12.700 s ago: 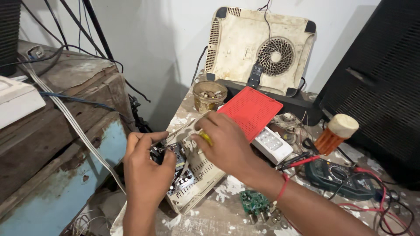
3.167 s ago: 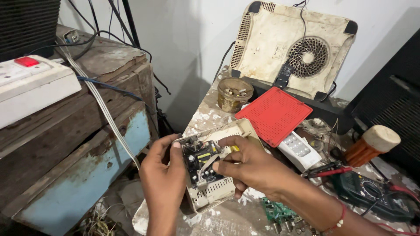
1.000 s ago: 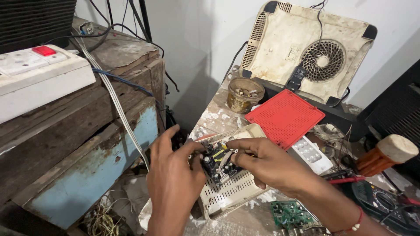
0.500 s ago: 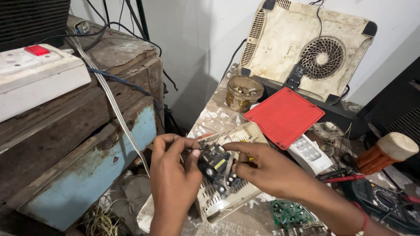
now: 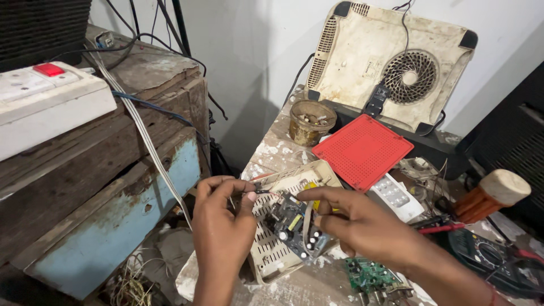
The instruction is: The person unscrews the circuit board inside a set-top box casing using a screwdriver, lifts the board out, and repositions it in the casing. They handle the board and wires with both hands and briefly handle multimeter test leads on the workbench.
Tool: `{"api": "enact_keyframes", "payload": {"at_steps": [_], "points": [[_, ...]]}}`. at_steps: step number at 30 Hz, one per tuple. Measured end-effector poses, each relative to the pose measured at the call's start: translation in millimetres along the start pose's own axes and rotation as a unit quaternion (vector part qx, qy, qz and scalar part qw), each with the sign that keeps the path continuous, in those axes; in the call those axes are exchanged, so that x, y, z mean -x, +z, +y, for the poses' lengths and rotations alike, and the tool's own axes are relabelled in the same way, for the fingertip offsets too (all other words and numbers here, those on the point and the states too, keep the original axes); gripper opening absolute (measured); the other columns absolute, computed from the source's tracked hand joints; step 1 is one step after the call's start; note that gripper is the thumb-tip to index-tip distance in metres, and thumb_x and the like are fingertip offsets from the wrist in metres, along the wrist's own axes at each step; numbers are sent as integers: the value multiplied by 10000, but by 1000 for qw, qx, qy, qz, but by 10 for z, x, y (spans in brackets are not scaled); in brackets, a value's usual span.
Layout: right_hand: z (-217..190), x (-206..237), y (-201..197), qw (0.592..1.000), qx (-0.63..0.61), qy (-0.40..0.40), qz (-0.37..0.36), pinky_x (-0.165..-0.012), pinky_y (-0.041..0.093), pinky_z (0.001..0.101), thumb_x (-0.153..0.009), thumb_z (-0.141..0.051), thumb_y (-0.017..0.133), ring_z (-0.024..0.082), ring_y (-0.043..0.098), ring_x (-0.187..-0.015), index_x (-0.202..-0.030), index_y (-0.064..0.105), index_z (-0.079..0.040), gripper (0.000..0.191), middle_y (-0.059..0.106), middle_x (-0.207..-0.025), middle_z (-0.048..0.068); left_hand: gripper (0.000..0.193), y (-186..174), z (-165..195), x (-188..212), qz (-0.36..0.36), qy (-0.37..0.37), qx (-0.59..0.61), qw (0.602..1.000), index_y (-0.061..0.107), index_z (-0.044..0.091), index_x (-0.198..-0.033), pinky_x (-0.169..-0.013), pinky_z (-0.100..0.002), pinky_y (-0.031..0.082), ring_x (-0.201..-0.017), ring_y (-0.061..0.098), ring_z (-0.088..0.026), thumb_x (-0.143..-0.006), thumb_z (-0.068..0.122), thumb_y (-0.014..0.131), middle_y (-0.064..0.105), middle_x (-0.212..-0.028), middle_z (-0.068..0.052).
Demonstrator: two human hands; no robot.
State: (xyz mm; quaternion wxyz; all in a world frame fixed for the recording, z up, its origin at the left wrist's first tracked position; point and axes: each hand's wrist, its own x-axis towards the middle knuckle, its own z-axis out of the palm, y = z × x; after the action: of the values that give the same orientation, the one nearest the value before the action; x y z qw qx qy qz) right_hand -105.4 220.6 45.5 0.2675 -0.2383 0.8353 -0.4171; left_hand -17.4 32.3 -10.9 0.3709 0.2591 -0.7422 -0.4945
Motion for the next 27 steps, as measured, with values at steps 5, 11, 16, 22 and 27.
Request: {"api": "enact_keyframes", "payload": {"at_steps": [5,11,16,22,27], "points": [[-72,39,-73,988,-150,28,17,-461,441,270,-849,-57,515,99,471,-528,-1276,683,-87,459,519,-814,-1,153,-34,11,10,-9,3,-8,1000,779,118,-933,-547,-327,459,-614,584,-194,-780,106,770,667,-1082,-27],[81,-79,-99,964,-264,-5,4,-470,482,285,-855,-16,529,74,427,-536,-1314,558,-91,466,493,-826,-1,173,37,-69,-8,-24,137,-7,990,808,113,-904,-860,-387,502,-1089,637,-295,-732,101,794,627,-1224,-122],[201,-121,-147,984,-140,-106,-2,-528,494,270,-843,49,561,70,539,-644,-1340,527,-116,525,514,-859,-10,153,103,-166,-36,-31,142,-27,989,812,129,-877,-999,-439,446,-1202,585,-335,-725,112,810,617,-1275,-126],[280,-192,-130,995,-48,-85,18,-519,433,259,-876,44,564,79,527,-601,-1191,668,-72,351,560,-792,-4,187,127,-238,-55,-49,144,31,988,803,128,-906,-1057,-441,420,-1238,581,-327,-728,69,793,596,-1319,-127],[245,-217,-117,995,-44,-75,40,-515,425,259,-880,15,571,77,524,-595,-1123,698,-62,285,597,-779,-6,180,136,-249,-75,-45,143,49,987,809,114,-884,-1089,-443,394,-1268,559,-326,-712,68,785,594,-1338,-127]]}}
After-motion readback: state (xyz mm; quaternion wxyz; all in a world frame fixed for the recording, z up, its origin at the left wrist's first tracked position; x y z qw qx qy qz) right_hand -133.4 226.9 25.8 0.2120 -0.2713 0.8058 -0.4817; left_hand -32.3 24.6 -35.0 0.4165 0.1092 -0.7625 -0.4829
